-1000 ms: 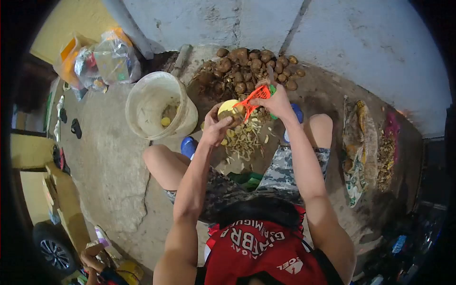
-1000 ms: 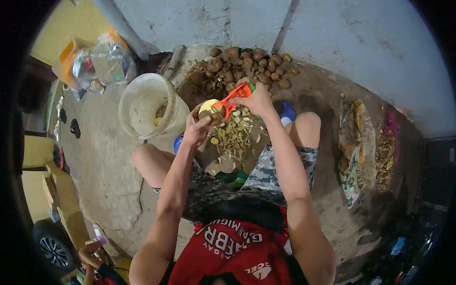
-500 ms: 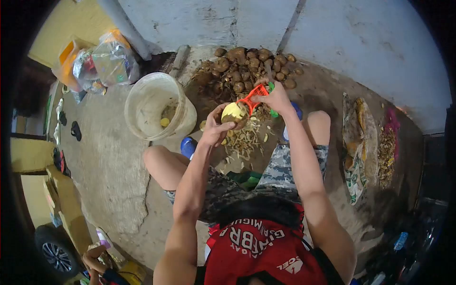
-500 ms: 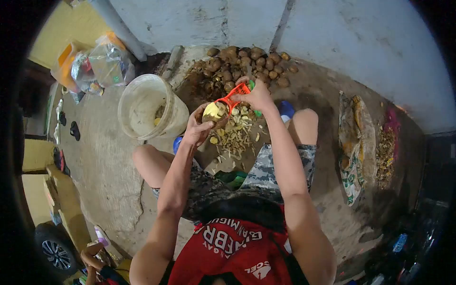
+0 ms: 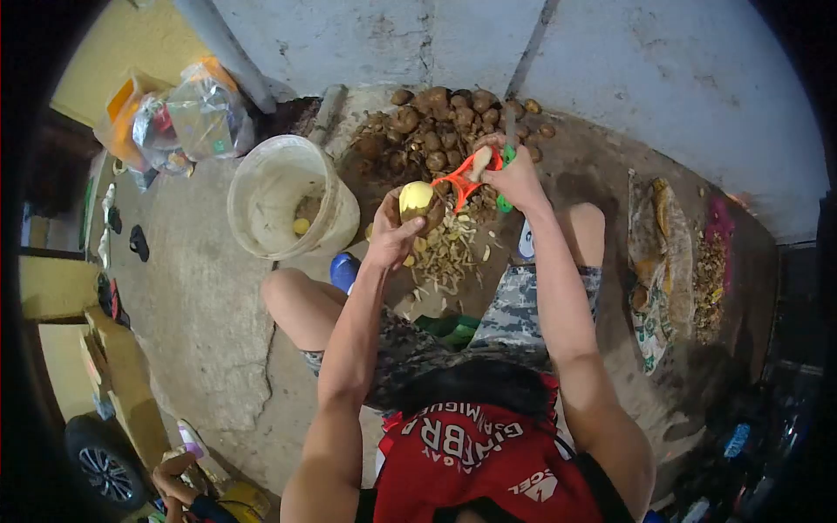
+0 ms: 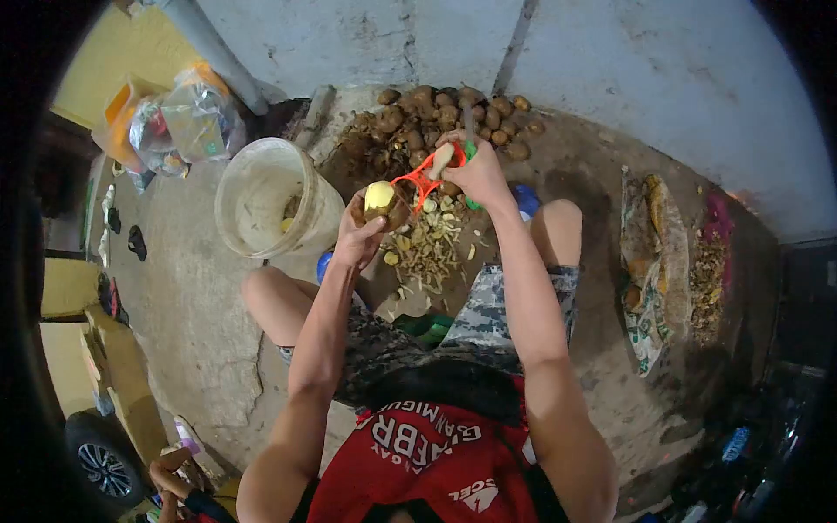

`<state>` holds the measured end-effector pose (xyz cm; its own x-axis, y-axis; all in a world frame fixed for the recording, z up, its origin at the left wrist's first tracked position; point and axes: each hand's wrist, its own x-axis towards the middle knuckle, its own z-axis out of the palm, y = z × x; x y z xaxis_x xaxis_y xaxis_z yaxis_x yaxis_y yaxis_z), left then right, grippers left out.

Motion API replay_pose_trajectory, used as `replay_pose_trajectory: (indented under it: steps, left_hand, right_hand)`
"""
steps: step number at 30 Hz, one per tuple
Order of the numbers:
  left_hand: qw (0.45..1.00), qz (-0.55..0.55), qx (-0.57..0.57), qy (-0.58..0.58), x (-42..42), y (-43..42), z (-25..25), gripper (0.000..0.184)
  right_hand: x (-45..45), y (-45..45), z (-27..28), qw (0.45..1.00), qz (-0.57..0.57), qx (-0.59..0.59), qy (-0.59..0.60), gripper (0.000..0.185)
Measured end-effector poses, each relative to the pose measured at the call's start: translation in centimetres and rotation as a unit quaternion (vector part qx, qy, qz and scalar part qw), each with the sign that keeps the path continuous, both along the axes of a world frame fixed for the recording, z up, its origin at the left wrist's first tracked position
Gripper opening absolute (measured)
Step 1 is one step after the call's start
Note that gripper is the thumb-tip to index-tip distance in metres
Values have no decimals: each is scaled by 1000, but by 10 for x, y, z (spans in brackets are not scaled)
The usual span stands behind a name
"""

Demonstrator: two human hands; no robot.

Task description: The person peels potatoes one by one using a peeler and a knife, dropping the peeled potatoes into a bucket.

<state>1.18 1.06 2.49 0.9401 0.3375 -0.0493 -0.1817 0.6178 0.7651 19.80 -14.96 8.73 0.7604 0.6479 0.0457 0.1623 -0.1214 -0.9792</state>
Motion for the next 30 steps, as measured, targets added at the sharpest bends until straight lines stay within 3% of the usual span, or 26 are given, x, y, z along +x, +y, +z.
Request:
replay_pose_trajectory:
  steps: [4,6,8,9,10,12,14,17,20,22,24,26,27,30]
  left_hand:
    - [998,-14,58,6,0,2,-11,66]
    - [998,-20,55,13,-7,3,-1,75]
    - [990,-138,-17,-30,-13,8,13,85]
    - [984,-152,-59,-67,-12,1,25,90]
    - [984,-155,-59,-67,-10,4,22,90]
    - [988,-128,-81,-29,-9,6,18,86]
    - [989,-109,-93,-19,-7,4,18,83]
    - [998,-51,23,18,-4,6,8,71]
    - [992,-58,113,14,-3,7,0,79]
    - [993,-97,68,10,-11,10,5,81]
    - [990,-135,30,-1,-10,10,18,84]
    - [985,-141,-90,-38,-15,3,23,90]
    - [987,-136,-78,-43,-10,4,20,87]
    - [997,-64,-22,23,-3,5,11,79]
  right_hand:
    - [0,5,-24,995,12,-61,-80,37]
    - [0,4,-7,991,0,-117,-66,37]
    - [6,-4,14,973,-36,-224,-43,37]
    - [29,-9,-31,991,8,-132,-16,37]
    - [28,-9,-31,991,5,-132,-16,37]
    - [17,-3,-24,1000,0,-23,11,37]
    - [6,-1,-8,999,20,-27,21,44]
    - [-3,3,-5,998,45,-35,-5,47]
    - [3,2,-19,987,4,-136,-84,50]
    - [9,0,-13,995,48,-78,-28,47]
    - [22,-4,-20,993,40,-108,-14,46]
    - [23,-10,-31,997,13,-37,61,45]
    - [8,-7,0,996,0,-33,82,44]
    - [-7,-1,15,997,23,-56,41,46]
